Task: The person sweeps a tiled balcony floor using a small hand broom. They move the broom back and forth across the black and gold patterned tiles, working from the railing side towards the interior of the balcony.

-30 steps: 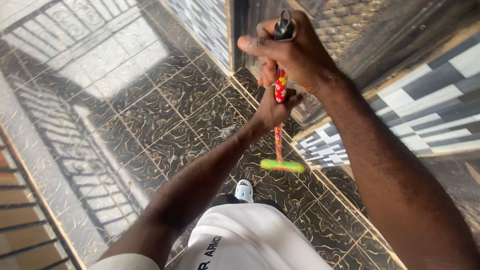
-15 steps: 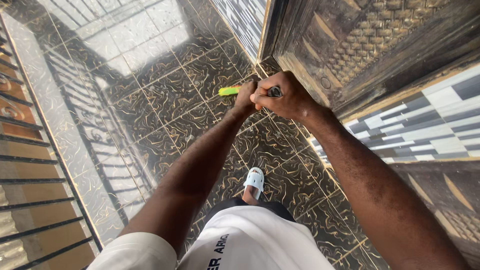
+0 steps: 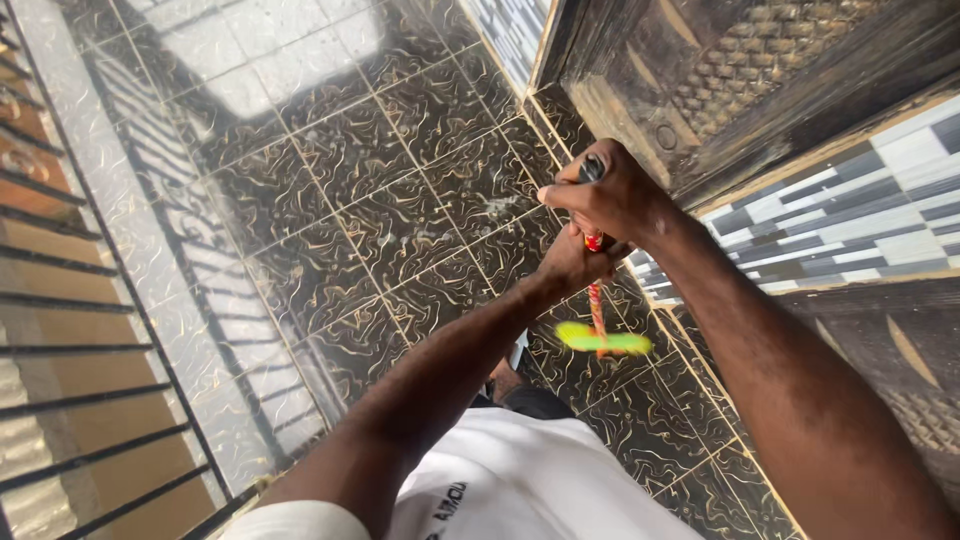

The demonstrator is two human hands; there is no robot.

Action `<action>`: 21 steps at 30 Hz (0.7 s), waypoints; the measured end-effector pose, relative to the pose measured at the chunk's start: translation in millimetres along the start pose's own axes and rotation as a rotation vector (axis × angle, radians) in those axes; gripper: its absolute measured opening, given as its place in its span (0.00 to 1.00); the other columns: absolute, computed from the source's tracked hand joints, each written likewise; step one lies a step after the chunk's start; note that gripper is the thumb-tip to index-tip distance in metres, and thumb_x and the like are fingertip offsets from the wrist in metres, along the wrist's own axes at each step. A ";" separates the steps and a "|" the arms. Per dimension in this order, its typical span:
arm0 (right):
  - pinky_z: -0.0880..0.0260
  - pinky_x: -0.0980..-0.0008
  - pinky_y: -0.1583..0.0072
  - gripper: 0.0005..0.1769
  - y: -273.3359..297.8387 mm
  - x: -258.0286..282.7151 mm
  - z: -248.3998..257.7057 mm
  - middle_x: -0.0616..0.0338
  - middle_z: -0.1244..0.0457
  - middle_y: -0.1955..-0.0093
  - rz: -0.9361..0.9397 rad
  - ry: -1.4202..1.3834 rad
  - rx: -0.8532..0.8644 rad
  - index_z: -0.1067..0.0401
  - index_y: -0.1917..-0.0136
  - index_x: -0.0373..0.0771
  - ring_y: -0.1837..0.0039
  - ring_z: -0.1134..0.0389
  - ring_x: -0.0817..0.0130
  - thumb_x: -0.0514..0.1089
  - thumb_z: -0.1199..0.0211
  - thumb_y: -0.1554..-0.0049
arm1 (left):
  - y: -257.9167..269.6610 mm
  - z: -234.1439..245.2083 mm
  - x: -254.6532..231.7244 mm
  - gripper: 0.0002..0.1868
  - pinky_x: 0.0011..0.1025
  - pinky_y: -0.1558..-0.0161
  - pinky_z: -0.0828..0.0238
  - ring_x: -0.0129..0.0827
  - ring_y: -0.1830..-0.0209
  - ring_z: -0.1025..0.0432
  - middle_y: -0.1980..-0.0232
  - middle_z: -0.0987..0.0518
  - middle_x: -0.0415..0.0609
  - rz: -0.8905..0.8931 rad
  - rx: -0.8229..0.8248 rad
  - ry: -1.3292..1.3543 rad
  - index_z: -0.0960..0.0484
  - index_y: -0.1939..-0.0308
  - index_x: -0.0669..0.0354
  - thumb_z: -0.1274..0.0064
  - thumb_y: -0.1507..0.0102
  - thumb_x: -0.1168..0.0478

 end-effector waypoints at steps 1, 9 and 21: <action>0.39 0.77 0.75 0.15 -3.1 3.4 -6.0 0.59 0.42 0.80 0.026 0.018 0.009 0.35 0.75 0.40 0.79 0.41 0.75 0.38 0.39 0.49 | 4.2 0.1 -1.6 0.15 0.29 0.64 0.21 0.29 0.75 0.24 0.73 0.22 0.43 -0.009 0.007 -0.014 0.26 0.54 0.59 0.51 0.37 0.52; 0.36 0.79 0.77 0.20 16.3 69.9 1.6 0.59 0.41 0.79 0.395 0.280 -0.057 0.37 0.76 0.40 0.77 0.35 0.75 0.41 0.40 0.42 | 31.1 27.6 -46.4 0.22 0.36 0.59 0.23 0.35 0.68 0.25 0.59 0.29 0.53 -0.138 -0.153 -0.148 0.35 0.47 0.61 0.53 0.36 0.49; 0.27 0.77 0.64 0.10 17.9 40.8 -42.4 0.55 0.32 0.67 0.531 0.252 -0.084 0.27 0.68 0.37 0.67 0.29 0.73 0.38 0.42 0.45 | 5.5 126.5 49.1 0.10 0.41 0.65 0.27 0.47 0.70 0.23 0.70 0.20 0.54 -0.224 -0.551 -0.638 0.22 0.71 0.62 0.47 0.48 0.58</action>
Point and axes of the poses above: each hand's wrist, its own y-axis away from the middle knuckle, its own z-axis out of the back of the hand, x = y × z, the point moved 5 cm from there along -y, towards the middle knuckle
